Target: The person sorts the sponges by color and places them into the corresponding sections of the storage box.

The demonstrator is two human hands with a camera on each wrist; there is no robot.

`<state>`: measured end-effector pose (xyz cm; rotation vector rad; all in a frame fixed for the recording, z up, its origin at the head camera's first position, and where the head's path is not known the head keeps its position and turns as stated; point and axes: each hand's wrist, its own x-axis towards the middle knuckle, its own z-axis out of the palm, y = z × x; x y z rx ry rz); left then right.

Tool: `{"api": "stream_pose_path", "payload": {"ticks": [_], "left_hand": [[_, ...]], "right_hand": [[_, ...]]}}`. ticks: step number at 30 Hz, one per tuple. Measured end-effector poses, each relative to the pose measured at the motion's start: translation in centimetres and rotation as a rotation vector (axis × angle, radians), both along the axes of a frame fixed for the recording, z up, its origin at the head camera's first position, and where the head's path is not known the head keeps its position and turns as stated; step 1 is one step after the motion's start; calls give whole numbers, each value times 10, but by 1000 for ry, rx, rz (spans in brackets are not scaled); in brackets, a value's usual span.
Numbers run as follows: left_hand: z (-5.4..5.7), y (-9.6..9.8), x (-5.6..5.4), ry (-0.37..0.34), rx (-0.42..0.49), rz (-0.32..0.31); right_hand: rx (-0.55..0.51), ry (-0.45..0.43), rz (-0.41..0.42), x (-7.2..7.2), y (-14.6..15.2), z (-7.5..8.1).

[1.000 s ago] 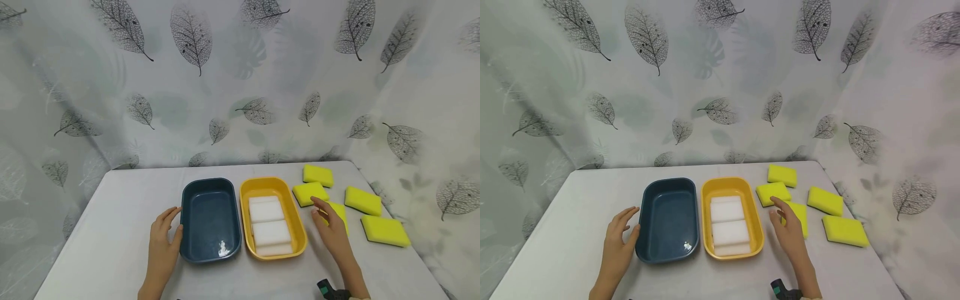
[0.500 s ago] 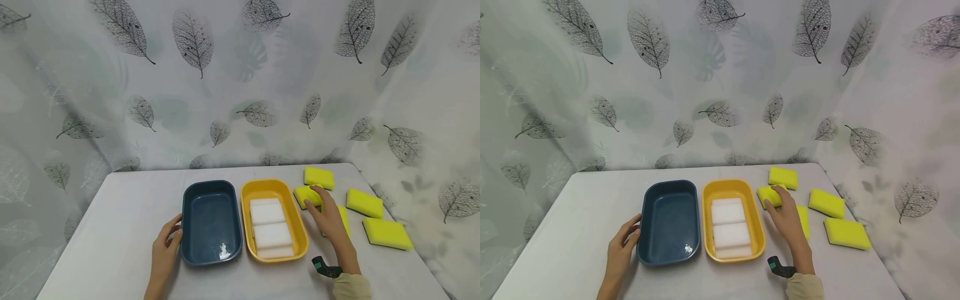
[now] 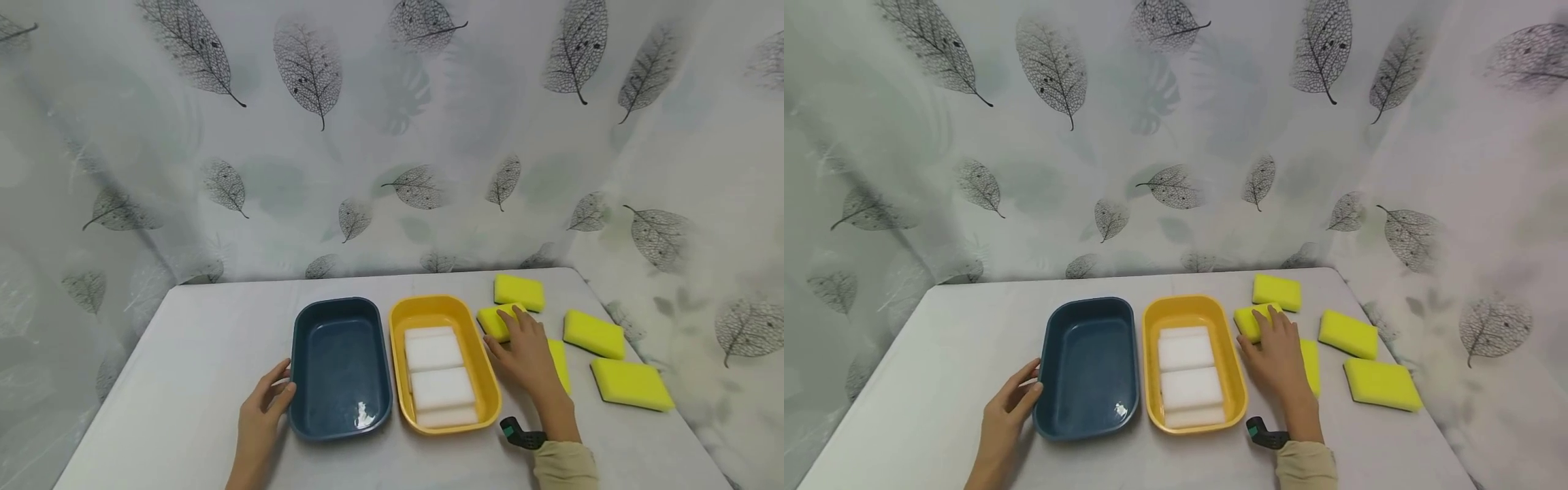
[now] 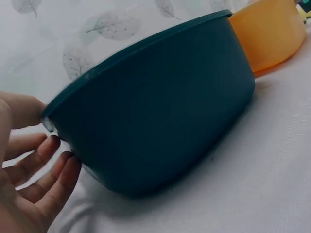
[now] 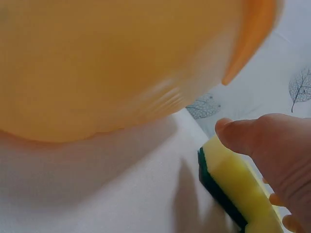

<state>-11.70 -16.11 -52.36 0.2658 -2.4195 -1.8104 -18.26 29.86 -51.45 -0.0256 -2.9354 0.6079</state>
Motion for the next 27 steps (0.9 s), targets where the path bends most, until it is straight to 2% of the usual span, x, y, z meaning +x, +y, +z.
{"api": "stream_pose_path", "payload": {"ticks": [4, 8, 11, 18, 27], "left_hand": [[3, -3, 0, -22, -43, 16], [8, -6, 0, -98, -33, -20], [11, -8, 2, -157, 1, -58], [15, -12, 6, -210, 136, -116], [18, -16, 6, -256, 184, -126]], "right_hand": [[39, 30, -20, -1, -1, -3], [68, 14, -30, 0, -1, -6], [77, 2, -31, 1, 0, -8], [87, 21, -34, 1, 1, -11], [84, 50, -41, 1, 0, -8]]}}
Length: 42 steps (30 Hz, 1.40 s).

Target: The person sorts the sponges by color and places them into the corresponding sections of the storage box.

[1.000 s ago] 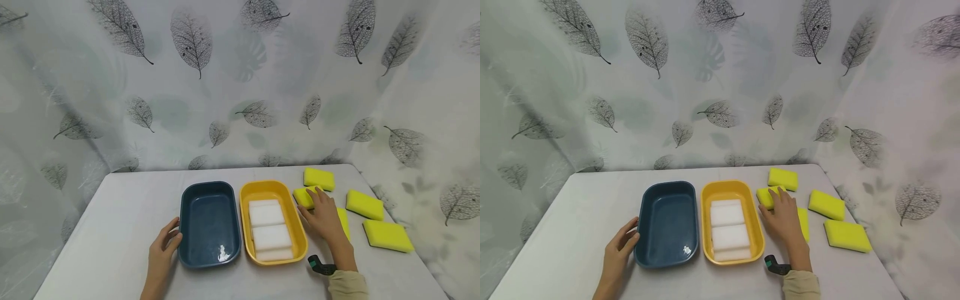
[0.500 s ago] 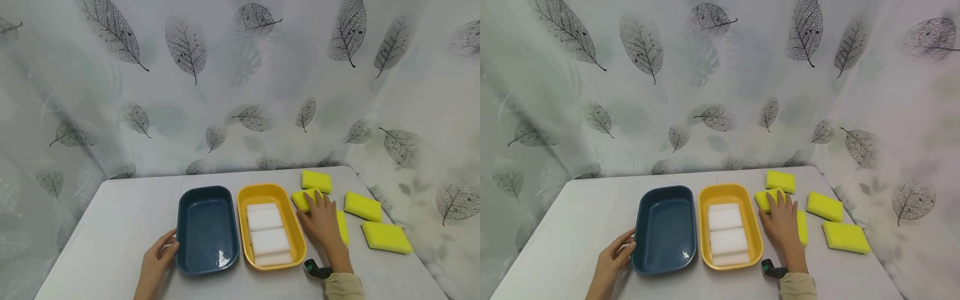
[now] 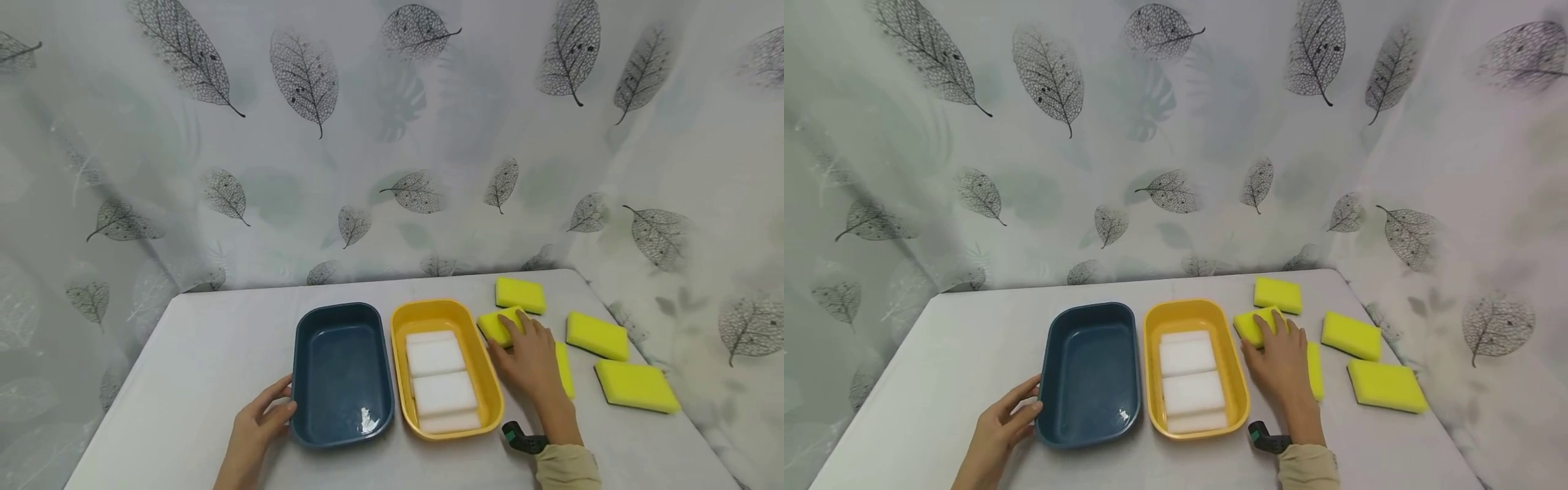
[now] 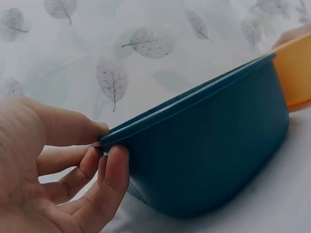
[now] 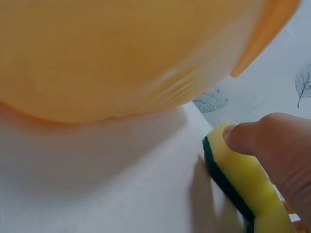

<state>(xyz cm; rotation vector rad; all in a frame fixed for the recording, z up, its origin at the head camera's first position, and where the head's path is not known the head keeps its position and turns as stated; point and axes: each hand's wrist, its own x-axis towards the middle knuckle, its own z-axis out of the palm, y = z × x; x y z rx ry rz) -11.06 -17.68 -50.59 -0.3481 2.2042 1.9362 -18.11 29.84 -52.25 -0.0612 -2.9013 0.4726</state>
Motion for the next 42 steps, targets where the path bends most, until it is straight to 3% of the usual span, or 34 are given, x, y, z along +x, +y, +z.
{"api": "stream_pose_path", "payload": {"ticks": [14, 19, 26, 33, 42], "left_hand": [[1, 0, 2, 2, 39, 9], [0, 0, 1, -3, 43, 12], [1, 0, 0, 1, 52, 17], [0, 0, -1, 7, 52, 22], [-3, -1, 0, 10, 65, 23]], "right_hand": [[-45, 39, 14, 3, -3, 9], [-102, 76, 19, 6, -3, 21], [-162, 30, 26, 9, -6, 38], [-246, 51, 46, 16, -11, 61], [-335, 34, 155, 25, -38, 77]]}}
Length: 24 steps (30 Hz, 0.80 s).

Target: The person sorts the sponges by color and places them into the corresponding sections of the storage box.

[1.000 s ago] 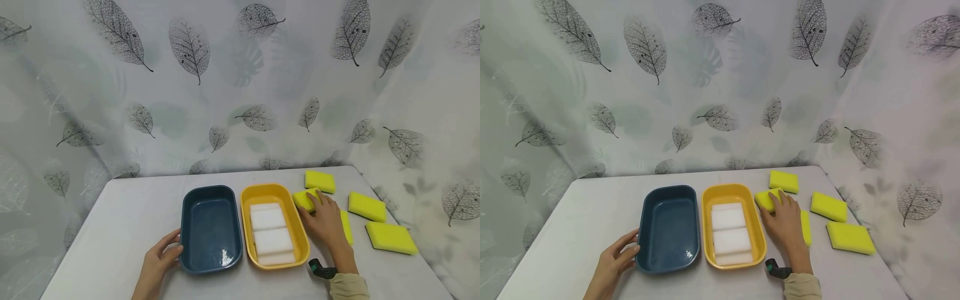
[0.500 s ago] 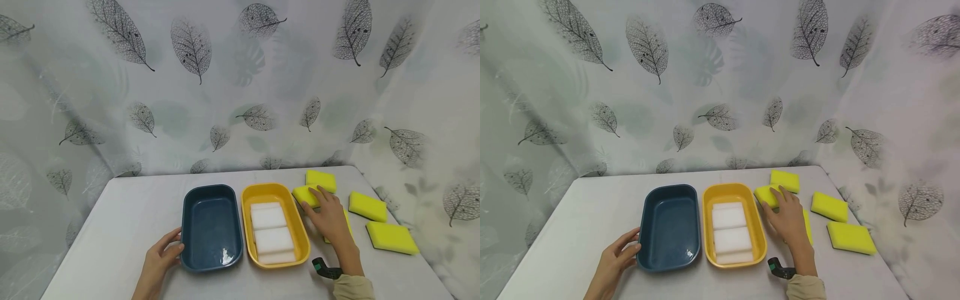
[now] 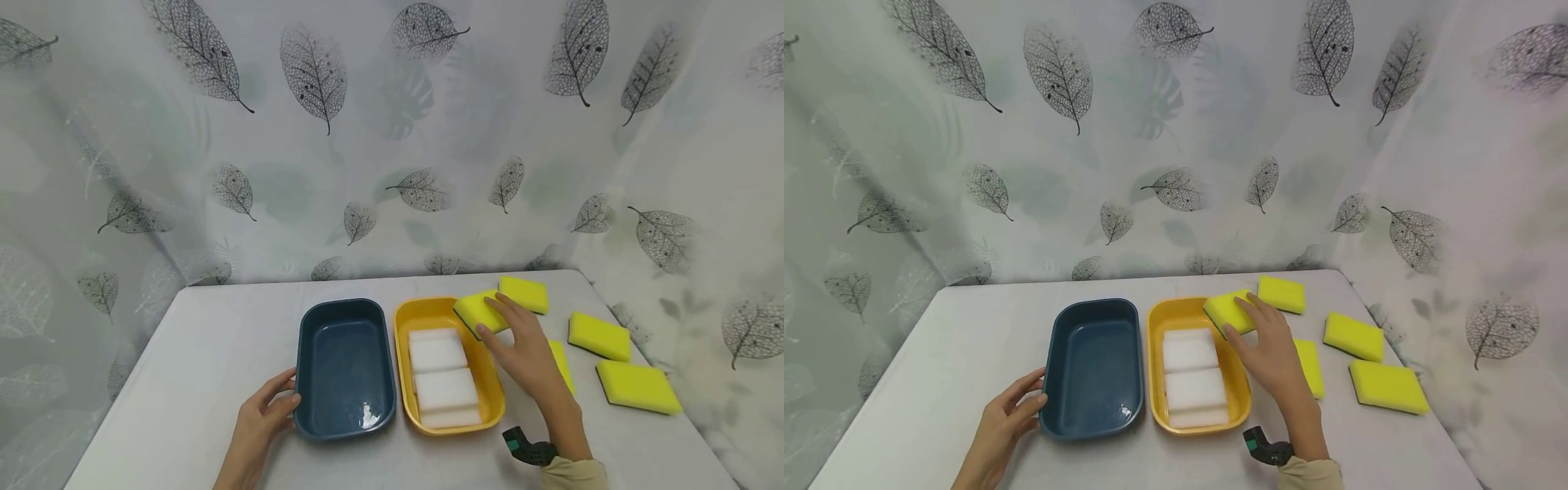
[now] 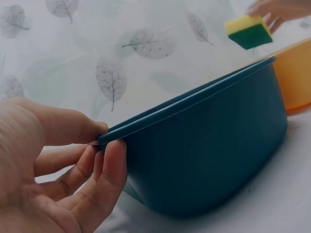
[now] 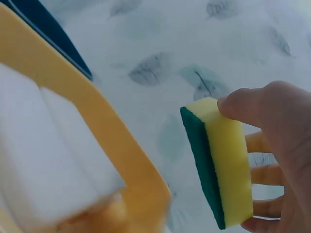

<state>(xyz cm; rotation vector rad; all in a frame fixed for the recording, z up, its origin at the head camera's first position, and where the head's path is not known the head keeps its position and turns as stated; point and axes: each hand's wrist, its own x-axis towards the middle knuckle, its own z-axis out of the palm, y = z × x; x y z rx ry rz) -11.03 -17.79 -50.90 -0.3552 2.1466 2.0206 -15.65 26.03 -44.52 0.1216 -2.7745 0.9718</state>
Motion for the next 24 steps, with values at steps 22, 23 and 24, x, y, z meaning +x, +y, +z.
{"api": "stream_pose_path", "payload": {"ticks": [22, 23, 24], "left_hand": [[-1, -2, 0, 3, 3, -8], [-1, -1, -1, 0, 2, -10], [-1, 0, -1, -3, 3, -12]], "right_hand": [[66, 118, 239, 17, -83, 7], [76, 115, 240, 18, -87, 7], [86, 109, 240, 20, -91, 7]]}}
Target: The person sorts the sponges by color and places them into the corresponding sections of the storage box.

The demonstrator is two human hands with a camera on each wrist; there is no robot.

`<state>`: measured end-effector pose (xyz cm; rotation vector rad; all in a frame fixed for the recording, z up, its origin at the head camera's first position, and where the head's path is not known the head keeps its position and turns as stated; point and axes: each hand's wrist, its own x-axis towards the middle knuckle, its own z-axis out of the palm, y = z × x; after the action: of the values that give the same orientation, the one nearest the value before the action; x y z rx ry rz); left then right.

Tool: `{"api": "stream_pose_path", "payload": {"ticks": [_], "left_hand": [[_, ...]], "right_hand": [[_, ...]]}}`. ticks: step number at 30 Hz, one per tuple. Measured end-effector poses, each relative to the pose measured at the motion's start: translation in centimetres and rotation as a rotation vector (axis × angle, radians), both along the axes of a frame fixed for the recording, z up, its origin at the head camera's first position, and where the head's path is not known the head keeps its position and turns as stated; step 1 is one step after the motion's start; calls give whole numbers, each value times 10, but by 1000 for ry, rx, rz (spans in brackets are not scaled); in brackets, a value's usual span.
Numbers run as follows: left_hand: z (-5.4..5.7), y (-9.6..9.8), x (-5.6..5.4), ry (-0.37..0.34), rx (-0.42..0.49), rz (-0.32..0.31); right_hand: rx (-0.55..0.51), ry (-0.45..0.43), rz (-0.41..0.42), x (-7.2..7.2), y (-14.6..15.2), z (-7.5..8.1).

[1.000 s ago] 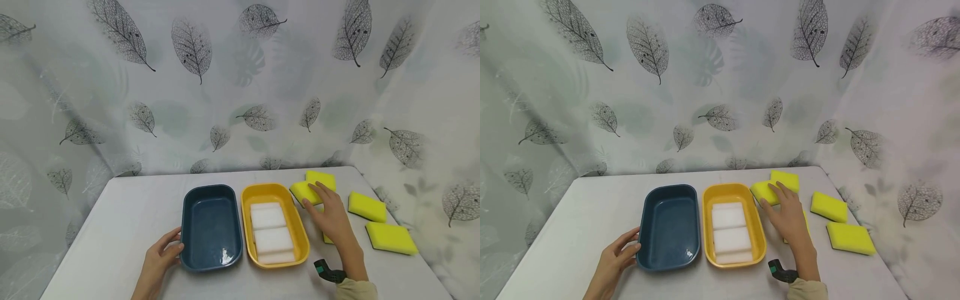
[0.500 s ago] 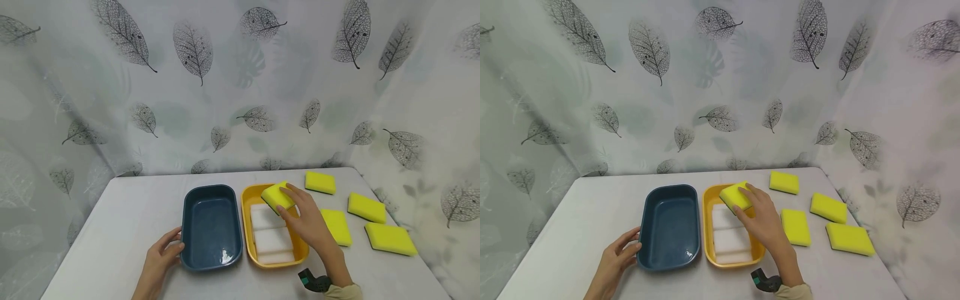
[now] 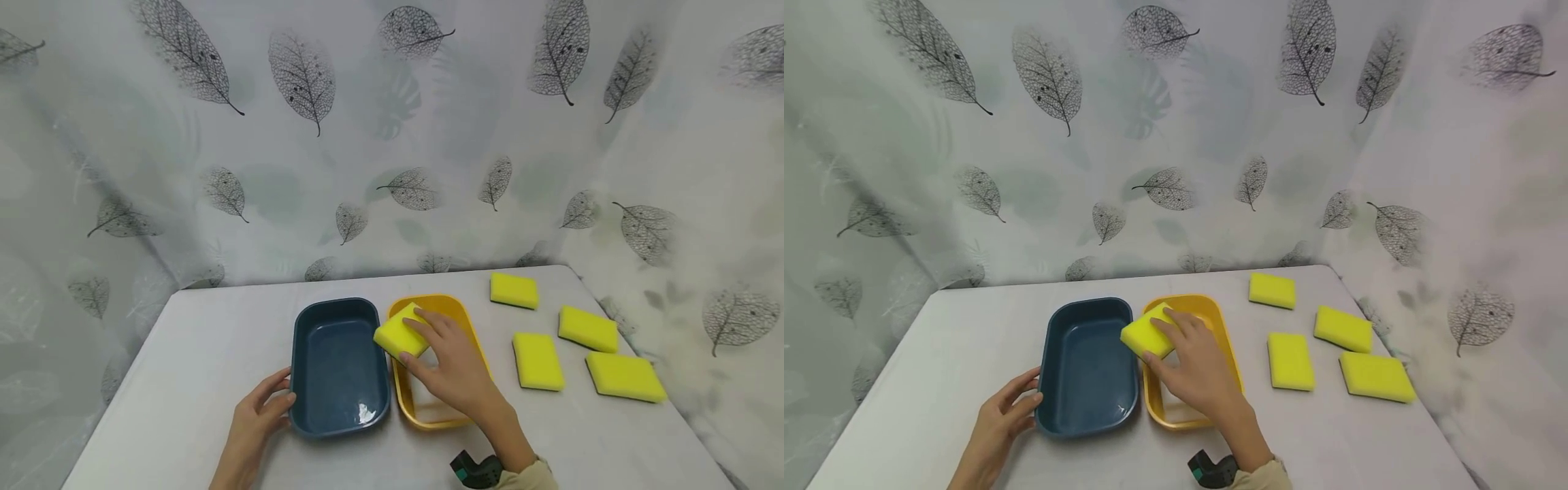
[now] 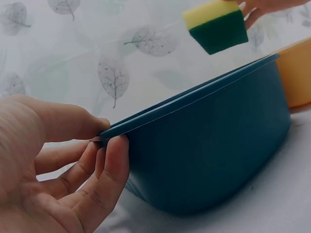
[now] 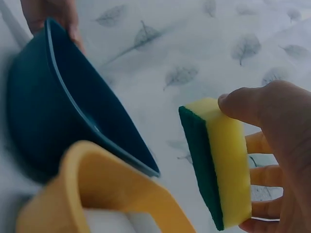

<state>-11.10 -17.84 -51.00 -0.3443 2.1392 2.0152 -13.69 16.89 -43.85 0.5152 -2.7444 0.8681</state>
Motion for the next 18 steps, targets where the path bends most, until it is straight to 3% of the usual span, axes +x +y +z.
{"api": "stream_pose_path", "payload": {"ticks": [7, 18], "left_hand": [[-3, -2, -1, 1, -7, 11], [1, 1, -3, -18, -43, 17]], "right_hand": [[39, -36, 57, 3, -36, -3], [109, -1, 237, 1, -73, -20]]}}
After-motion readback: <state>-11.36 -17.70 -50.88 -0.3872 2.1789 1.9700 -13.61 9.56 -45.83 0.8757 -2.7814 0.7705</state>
